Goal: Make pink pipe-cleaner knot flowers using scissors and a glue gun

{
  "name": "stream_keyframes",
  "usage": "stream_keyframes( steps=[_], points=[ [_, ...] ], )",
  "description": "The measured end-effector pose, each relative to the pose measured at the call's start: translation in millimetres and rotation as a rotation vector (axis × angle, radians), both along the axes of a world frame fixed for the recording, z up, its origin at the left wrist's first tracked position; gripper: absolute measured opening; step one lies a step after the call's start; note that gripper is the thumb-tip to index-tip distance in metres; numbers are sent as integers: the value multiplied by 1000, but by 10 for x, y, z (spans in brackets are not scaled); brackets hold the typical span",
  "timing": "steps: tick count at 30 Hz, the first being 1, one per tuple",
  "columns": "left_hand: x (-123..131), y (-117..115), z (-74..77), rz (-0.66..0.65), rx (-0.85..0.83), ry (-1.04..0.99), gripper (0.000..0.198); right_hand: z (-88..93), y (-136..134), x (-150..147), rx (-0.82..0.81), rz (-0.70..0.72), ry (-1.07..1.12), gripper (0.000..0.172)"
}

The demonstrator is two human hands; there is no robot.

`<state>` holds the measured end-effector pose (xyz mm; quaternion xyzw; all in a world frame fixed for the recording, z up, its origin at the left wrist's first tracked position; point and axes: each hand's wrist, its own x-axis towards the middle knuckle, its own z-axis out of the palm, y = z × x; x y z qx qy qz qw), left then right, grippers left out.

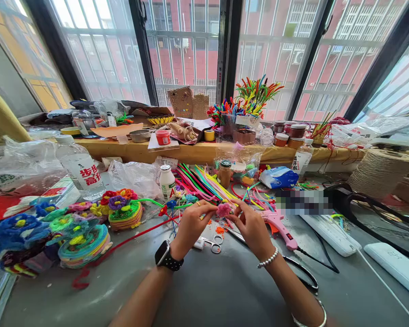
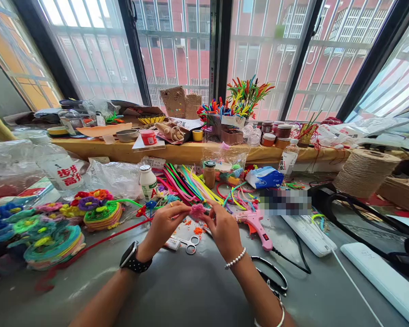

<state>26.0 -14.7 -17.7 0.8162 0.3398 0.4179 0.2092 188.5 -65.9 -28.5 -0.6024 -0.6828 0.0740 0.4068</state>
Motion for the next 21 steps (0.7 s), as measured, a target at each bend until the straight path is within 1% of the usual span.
stream_keyframes(
  steps=[1, 2, 3, 5, 6, 7, 10, 12, 17, 21],
  points=[
    [-12, 12, 14, 45, -55, -78, 14, -2, 4, 0, -50, -10, -10, 31],
    [-25, 23, 28, 82, -120, -159, 14, -6, 5, -9, -99, 10, -34, 31],
    [-38, 32, 42, 100, -194, -240, 14, -12, 1, -27, -144, 57, -69, 26],
    [-58, 41, 67, 83, -323, -351, 15, -27, -23, -91, -229, 212, -176, 14],
    [-63, 40, 77, 66, -369, -388, 15, -35, -42, -133, -270, 268, -237, 12],
    [-65, 36, 86, 50, -400, -413, 15, -44, -62, -175, -310, 292, -297, 13],
    [-56, 20, 100, 9, -447, -462, 14, -69, -117, -274, -407, 245, -449, 17],
    [-47, 16, 103, -13, -471, -483, 13, -78, -135, -297, -442, 199, -502, 17],
    [-35, 15, 98, -32, -500, -514, 14, -56, -143, -281, -438, 148, -485, 23],
    [-30, 10, 89, -18, -504, -497, 16, -31, -146, -303, -521, 116, -544, 19]
  ],
)
